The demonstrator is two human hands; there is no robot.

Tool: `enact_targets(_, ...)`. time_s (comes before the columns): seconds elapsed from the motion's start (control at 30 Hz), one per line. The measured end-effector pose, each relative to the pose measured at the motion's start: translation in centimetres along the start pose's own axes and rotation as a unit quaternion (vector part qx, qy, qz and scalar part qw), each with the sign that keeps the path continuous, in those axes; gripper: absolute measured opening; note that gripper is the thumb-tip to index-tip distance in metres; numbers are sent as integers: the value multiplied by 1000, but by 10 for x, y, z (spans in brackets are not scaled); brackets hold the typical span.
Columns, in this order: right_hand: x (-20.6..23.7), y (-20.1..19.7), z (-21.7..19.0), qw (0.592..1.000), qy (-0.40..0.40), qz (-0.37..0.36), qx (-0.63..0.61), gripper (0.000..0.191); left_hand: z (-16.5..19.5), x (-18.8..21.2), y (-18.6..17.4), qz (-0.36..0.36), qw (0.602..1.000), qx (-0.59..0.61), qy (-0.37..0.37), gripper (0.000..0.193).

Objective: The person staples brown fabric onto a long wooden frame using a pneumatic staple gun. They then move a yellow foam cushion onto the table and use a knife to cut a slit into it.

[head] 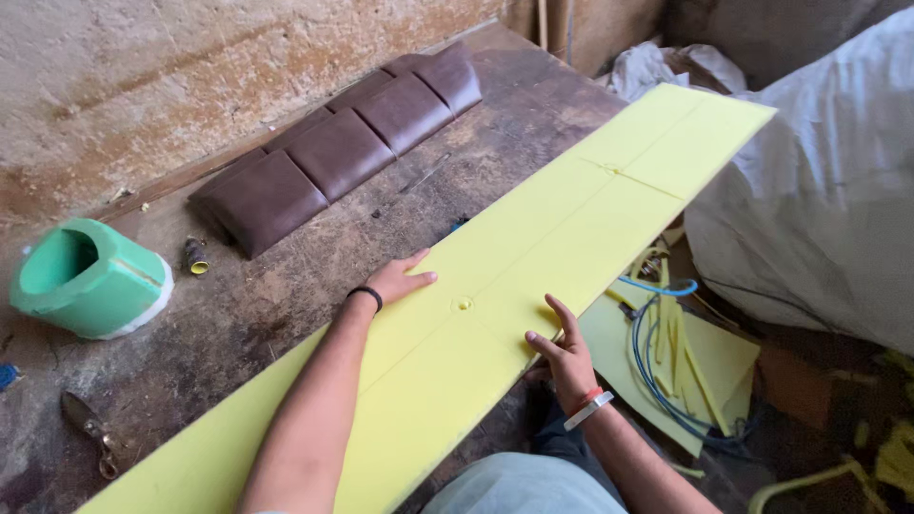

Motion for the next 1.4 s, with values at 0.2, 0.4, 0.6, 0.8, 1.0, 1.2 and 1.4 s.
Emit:
enact_targets(0.2,-163,-20,-9,1000,2,-6,-26,55,52,-130,-28,-48,996,3,-69,84)
enact_targets(0.4,-271,1,-19,997,72,10,-24,47,71,-216,-25,-51,971,-200,-124,83)
enact_targets(0.6,-326,61,-20,999,41,-21,6,41,94,-160,33,2,987,-159,-31,90)
enact_targets(0.8,-315,67,-17,995,-8,-80,-62,60,76,-155,23,177,951,-244,-67,83)
enact_targets(1.0,-320,79,20,814,-144,-320,464,49,60,-173,-2,169,967,-191,-25,78)
enact_targets(1.2,-345,120,57,687,-181,-395,582,65,68,-174,-11,185,964,-193,3,81)
enact_targets(1.4,-352,96,47,667,-125,-367,637,67,70,-171,-12,138,974,-176,-35,77)
Point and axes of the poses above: each hand's wrist, its own x-axis away from the middle knuckle, its own y-axis out of the palm, z = x × y, the point moved 6 cm from there along -x, towards the middle knuckle, and after that the axes turned 6 degrees about -y, right-handed, at the moved point
